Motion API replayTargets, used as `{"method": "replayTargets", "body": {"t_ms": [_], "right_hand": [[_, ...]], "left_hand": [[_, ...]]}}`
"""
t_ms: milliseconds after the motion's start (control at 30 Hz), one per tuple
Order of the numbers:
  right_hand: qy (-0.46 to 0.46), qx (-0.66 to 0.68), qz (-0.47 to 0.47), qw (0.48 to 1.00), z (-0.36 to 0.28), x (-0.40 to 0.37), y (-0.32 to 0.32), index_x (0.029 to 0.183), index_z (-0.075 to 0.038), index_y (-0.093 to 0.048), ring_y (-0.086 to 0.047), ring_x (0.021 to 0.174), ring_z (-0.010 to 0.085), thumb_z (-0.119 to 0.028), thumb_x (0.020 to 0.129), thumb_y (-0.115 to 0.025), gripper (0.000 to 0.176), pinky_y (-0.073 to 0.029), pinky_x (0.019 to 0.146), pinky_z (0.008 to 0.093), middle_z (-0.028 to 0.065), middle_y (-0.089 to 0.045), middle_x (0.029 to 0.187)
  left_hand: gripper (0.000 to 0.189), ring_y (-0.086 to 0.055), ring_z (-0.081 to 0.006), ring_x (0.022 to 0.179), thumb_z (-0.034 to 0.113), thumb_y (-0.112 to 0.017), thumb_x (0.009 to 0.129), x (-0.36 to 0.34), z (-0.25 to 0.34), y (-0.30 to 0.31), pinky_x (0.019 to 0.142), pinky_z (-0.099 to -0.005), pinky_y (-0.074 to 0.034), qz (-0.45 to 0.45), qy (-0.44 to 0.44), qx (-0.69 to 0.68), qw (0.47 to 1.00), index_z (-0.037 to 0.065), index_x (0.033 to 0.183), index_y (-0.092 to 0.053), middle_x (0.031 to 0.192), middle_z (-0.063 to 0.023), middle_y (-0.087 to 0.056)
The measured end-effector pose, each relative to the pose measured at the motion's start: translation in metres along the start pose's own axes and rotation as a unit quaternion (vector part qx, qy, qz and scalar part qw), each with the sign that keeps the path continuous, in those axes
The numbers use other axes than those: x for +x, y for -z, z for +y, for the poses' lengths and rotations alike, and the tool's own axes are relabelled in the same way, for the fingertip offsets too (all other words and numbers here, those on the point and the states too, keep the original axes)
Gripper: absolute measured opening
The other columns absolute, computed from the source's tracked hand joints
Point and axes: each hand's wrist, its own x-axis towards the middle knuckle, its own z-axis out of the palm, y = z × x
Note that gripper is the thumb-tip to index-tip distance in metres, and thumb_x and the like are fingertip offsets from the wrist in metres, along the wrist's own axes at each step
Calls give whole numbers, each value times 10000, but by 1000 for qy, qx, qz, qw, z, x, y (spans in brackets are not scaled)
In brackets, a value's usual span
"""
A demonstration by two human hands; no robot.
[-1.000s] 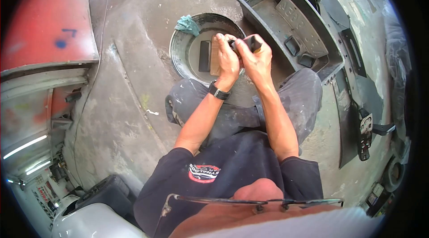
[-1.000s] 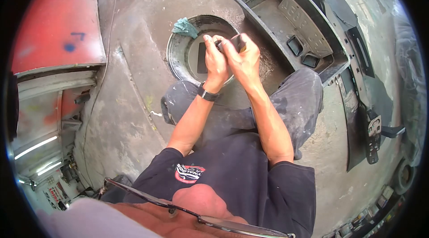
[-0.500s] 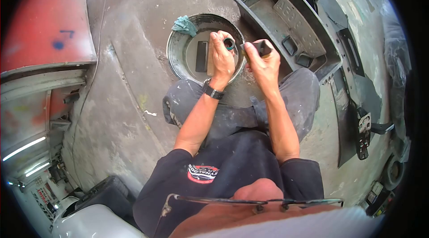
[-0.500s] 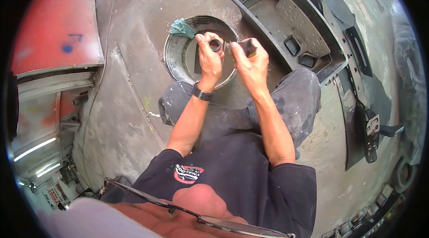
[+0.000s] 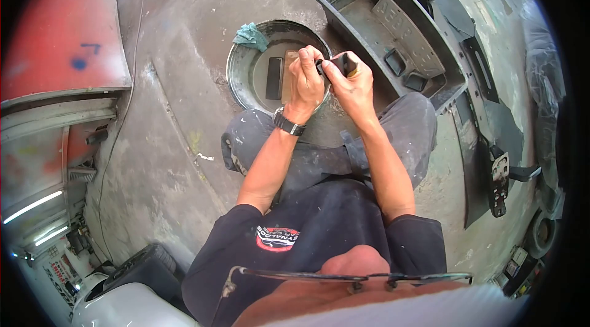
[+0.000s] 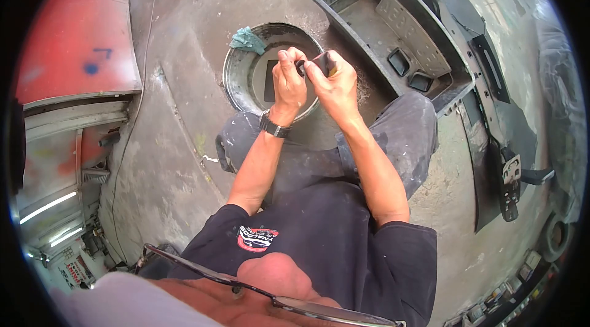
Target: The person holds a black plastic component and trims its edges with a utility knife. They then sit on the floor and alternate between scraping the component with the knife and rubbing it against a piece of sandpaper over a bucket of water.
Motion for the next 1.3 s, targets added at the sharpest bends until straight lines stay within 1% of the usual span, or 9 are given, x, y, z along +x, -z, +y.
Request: {"method": "replayTargets", "body": {"t_ms": [33,133,267,400,533,600,733,967,1300], "right_hand": [[72,-58,33,995,-1,1,-3,832,0,-628,-520,606,76,-95,883,-717,140,-446,563,264,-10,-606,679],[40,-28,17,999,2,-2,-2,843,-2,-635,-523,600,71,-97,883,-711,128,-438,547,263,-14,-597,672],[-106,22,-77,991,-9,-5,10,855,-3,-637,-503,608,62,-103,881,-705,123,-414,532,265,9,-588,664],[137,-101,11,985,7,10,4,846,6,-617,-514,612,58,-95,895,-707,144,-440,550,263,22,-614,675],[-63,111,72,989,-7,4,9,951,-33,-643,-598,559,88,-147,930,-704,131,-497,502,242,27,-652,739],[-131,168,-4,977,-8,3,18,929,-19,-655,-612,596,96,-120,913,-701,113,-490,528,238,36,-666,743],[-102,168,-44,979,-11,1,16,944,-13,-628,-626,615,103,-115,932,-669,110,-491,551,239,47,-680,769],[-115,127,-28,985,-12,6,12,940,-9,-593,-608,554,97,-131,952,-647,134,-491,500,239,45,-656,728],[-77,35,-39,996,-4,5,1,848,-14,-617,-574,538,84,-143,904,-701,164,-456,488,257,40,-626,662]], "left_hand": [[648,-471,-295,589,452,-155,1089,0,-1,0,599,-401,-391,-11,12,-10,1000,14,757,-498,626,-135,-487],[682,-465,-296,582,484,-150,1085,1,-3,1,602,-407,-391,-24,50,-35,998,8,739,-494,620,-139,-479],[737,-432,-226,594,538,-120,1070,1,0,2,596,-380,-376,-16,54,-21,998,5,724,-493,620,-85,-450],[733,-367,-106,554,587,-124,1056,1,-13,-7,520,-284,-305,-24,82,-53,995,65,692,-487,602,23,-406],[570,-355,-43,523,495,-203,1077,4,-21,-1,466,-211,-268,-20,182,-193,964,108,793,-512,657,44,-431],[502,-366,-37,536,445,-231,1081,5,-10,0,467,-210,-277,-11,222,-228,948,103,852,-518,699,38,-456],[349,-385,-40,560,340,-331,1079,6,-9,-2,493,-204,-323,-48,203,-324,923,96,930,-531,753,27,-483],[551,-417,-46,621,528,-257,1077,6,-3,-2,539,-205,-344,-27,125,-169,977,91,881,-530,725,38,-443],[524,-440,-77,638,429,-238,1092,3,-8,-5,571,-246,-386,-7,65,-103,993,57,860,-524,738,6,-478]]}}
